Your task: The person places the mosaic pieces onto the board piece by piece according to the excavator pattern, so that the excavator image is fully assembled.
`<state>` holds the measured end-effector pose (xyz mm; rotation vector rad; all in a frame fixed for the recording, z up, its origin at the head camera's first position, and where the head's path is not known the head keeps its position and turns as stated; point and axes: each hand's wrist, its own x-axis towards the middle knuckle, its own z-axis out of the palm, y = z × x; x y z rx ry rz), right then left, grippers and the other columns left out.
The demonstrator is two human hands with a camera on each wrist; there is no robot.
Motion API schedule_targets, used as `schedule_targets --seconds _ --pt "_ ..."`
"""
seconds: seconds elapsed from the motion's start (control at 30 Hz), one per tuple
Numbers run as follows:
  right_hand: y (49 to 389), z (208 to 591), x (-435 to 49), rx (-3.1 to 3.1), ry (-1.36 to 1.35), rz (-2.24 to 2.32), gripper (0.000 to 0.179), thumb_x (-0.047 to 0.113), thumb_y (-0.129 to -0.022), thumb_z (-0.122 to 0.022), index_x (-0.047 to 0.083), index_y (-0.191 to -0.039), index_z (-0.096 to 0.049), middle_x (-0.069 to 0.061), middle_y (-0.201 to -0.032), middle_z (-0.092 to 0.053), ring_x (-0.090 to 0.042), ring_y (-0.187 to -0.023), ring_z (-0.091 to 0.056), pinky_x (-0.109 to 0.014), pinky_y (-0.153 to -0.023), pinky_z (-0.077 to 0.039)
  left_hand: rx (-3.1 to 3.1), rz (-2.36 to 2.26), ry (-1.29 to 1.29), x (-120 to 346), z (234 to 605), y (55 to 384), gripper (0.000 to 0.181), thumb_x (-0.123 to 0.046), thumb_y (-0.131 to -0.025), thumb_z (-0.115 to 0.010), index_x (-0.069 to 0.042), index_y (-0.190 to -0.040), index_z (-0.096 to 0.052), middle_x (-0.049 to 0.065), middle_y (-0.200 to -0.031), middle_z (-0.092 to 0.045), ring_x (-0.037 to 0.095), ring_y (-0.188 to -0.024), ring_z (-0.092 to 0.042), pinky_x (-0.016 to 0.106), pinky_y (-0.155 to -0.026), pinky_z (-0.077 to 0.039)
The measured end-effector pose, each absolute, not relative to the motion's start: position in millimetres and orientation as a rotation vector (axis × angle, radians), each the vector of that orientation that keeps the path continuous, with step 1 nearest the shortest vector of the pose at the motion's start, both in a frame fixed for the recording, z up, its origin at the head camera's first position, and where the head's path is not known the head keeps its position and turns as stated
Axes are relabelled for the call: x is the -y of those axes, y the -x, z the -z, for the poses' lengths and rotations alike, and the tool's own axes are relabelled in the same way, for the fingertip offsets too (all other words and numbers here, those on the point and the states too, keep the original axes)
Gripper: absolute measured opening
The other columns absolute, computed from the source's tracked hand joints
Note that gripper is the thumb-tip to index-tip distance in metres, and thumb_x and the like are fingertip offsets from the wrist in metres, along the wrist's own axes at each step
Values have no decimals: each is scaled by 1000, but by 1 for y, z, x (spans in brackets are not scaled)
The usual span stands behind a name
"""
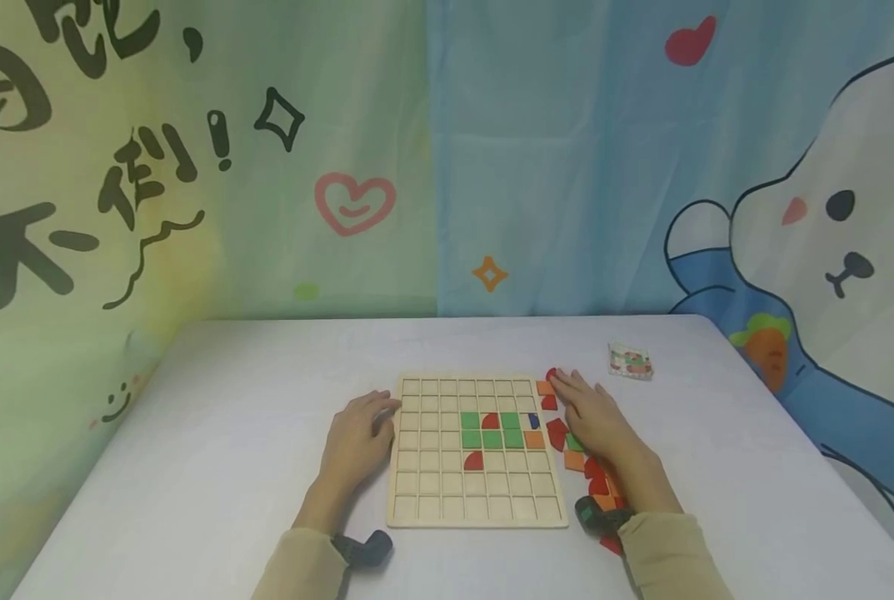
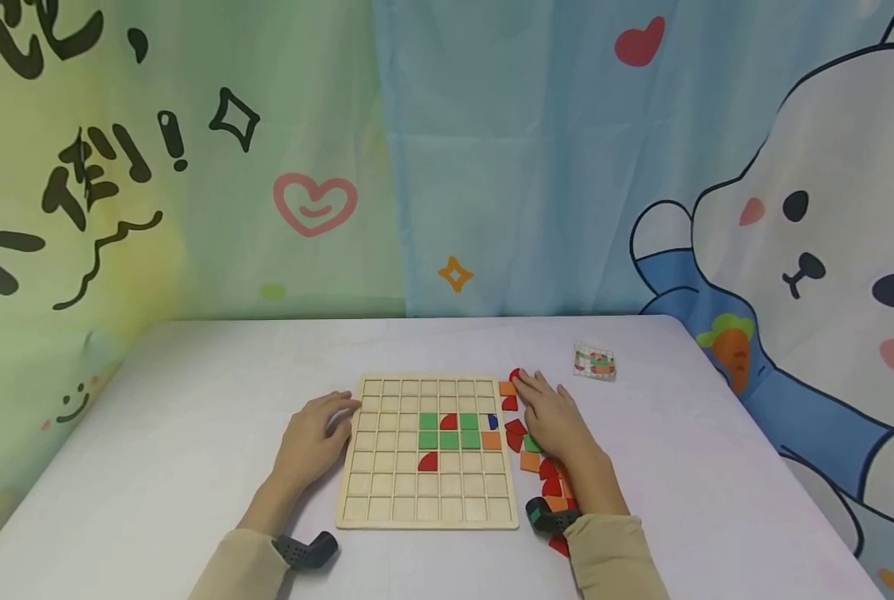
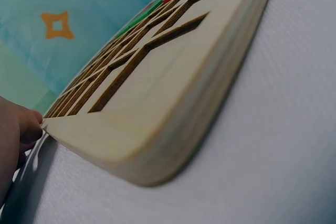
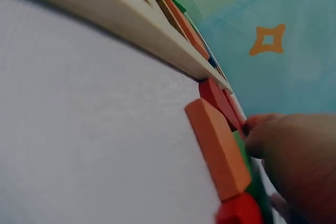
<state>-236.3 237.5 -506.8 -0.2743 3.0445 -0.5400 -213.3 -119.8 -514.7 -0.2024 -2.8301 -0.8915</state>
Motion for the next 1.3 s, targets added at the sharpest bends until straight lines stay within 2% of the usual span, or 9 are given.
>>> schedule_targets --seconds 0.17,0.3,0.5,0.6,0.77,1.0,1.3 --pt "229 494 -238 -3008 163 546 47 24 -97 -49 14 -142 -44 -17 -149 -39 -39 -139 -31 -59 -110 -31 2834 892 197 121 517 212 30 -20 -92 -52 -20 -120 -64 2 -136 -56 24 -134 -44 54 -112 -33" --pt "226 485 -241 -3019 78 557 47 22 -94 -57 13 -139 -48 -19 -141 -48 -40 -133 -41 -59 -105 -38 2829 908 203 120 517 212 30 -21 -92 -52 -20 -120 -64 1 -136 -56 24 -134 -44 54 -112 -32" --pt "228 494 -243 -3102 244 594 43 17 -94 -57 7 -135 -52 -17 -138 -52 -39 -131 -43 -57 -108 -36 2840 913 193 120 516 211 30 -21 -93 -51 -20 -120 -63 1 -137 -56 24 -135 -43 54 -112 -31" --pt "228 497 -242 -3152 267 553 37 16 -93 -60 6 -128 -59 -16 -129 -58 -38 -124 -50 -57 -104 -40 2839 911 194 120 515 211 30 -21 -93 -51 -20 -121 -63 2 -137 -56 24 -135 -43 54 -112 -31" --pt "228 496 -241 -3149 147 561 32 16 -90 -64 8 -121 -63 -13 -116 -61 -33 -113 -55 -54 -99 -46 2833 908 204 120 516 213 30 -21 -92 -52 -21 -120 -64 2 -137 -56 24 -134 -44 54 -112 -32" --pt "230 491 -241 -3072 84 555 37 18 -88 -67 9 -124 -62 -13 -106 -59 -28 -98 -56 -49 -92 -52 2829 908 216 121 518 214 30 -21 -92 -52 -21 -120 -64 1 -136 -56 24 -134 -44 54 -111 -33" --pt "231 488 -245 -2993 22 602 33 20 -89 -66 11 -120 -60 -11 -106 -59 -26 -98 -55 -51 -94 -49 2827 912 223 121 518 214 30 -20 -92 -52 -20 -120 -64 2 -136 -57 25 -134 -44 54 -111 -33"
